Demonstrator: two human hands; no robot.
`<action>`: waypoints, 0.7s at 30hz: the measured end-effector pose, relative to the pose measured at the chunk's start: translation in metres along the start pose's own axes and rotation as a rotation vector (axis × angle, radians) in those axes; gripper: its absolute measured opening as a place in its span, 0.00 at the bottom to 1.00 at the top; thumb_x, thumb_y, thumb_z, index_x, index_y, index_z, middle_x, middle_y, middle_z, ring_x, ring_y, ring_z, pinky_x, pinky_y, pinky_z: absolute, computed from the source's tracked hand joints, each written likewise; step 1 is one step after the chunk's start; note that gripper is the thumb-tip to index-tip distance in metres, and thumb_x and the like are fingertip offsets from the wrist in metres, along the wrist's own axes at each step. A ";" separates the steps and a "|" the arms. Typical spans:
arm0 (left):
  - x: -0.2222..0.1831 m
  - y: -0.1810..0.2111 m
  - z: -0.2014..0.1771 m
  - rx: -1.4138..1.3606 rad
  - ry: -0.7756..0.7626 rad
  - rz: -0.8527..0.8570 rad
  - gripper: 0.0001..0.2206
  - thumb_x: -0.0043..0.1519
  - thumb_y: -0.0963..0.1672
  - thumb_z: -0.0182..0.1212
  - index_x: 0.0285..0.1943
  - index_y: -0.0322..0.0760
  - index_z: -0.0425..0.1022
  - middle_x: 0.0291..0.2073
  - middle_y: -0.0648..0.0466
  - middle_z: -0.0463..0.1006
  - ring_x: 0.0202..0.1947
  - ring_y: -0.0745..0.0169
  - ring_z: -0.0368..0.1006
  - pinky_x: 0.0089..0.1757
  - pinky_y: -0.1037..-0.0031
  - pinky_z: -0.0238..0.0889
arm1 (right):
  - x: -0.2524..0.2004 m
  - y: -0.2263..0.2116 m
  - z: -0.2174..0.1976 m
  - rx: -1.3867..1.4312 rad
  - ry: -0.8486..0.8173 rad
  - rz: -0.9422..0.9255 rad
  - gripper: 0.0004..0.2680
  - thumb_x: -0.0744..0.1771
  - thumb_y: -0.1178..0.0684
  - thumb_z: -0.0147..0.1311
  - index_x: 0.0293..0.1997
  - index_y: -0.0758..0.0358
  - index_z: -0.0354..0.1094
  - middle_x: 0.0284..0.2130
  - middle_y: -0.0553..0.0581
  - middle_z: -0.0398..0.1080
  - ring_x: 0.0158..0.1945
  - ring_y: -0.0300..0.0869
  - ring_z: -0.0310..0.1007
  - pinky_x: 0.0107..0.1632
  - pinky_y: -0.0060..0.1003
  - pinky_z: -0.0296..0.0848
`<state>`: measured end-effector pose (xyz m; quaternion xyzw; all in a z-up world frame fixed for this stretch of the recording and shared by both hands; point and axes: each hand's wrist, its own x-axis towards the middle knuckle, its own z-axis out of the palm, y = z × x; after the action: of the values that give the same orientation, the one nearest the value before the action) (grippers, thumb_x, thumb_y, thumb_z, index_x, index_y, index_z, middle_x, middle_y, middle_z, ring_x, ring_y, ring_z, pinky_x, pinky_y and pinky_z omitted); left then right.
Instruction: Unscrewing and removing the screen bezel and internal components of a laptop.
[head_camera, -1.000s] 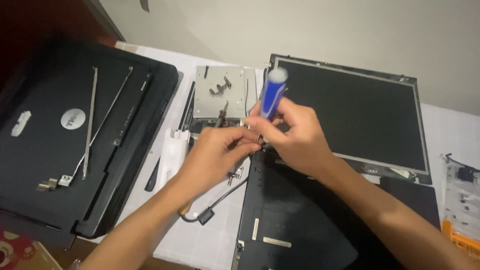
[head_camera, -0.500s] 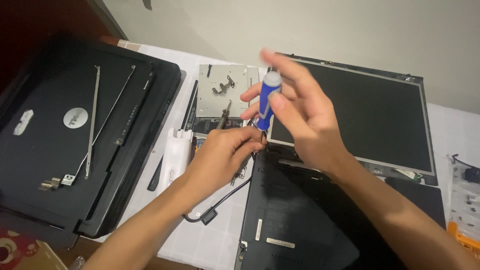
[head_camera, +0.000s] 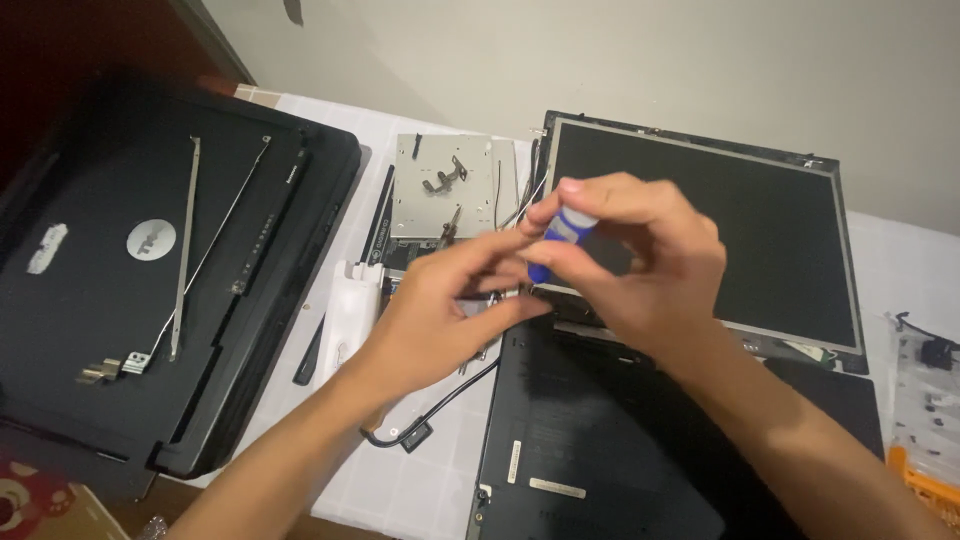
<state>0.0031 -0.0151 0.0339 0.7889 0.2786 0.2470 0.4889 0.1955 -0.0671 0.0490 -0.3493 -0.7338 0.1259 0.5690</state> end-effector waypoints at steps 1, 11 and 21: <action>-0.001 0.003 0.003 -0.089 0.099 0.105 0.18 0.59 0.42 0.69 0.59 0.44 0.76 0.43 0.56 0.83 0.43 0.67 0.81 0.48 0.78 0.72 | -0.001 -0.002 0.002 -0.049 0.026 -0.016 0.17 0.65 0.66 0.67 0.57 0.69 0.63 0.45 0.69 0.75 0.48 0.52 0.82 0.54 0.39 0.87; 0.004 0.002 -0.009 0.067 0.089 0.300 0.12 0.69 0.44 0.55 0.58 0.34 0.75 0.40 0.54 0.82 0.35 0.62 0.74 0.41 0.74 0.66 | 0.038 -0.043 -0.016 -0.213 -0.228 0.089 0.08 0.70 0.63 0.52 0.54 0.73 0.71 0.49 0.65 0.78 0.53 0.49 0.81 0.60 0.38 0.79; 0.005 0.011 -0.002 0.012 0.253 0.299 0.07 0.61 0.43 0.67 0.45 0.36 0.79 0.41 0.56 0.83 0.42 0.64 0.77 0.46 0.74 0.68 | 0.024 -0.042 -0.006 -0.538 -0.038 -0.142 0.08 0.69 0.57 0.62 0.52 0.70 0.74 0.36 0.61 0.72 0.39 0.48 0.73 0.45 0.38 0.73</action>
<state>0.0076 -0.0140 0.0459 0.7871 0.2188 0.4124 0.4031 0.1827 -0.0826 0.0930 -0.4334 -0.7738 -0.1072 0.4493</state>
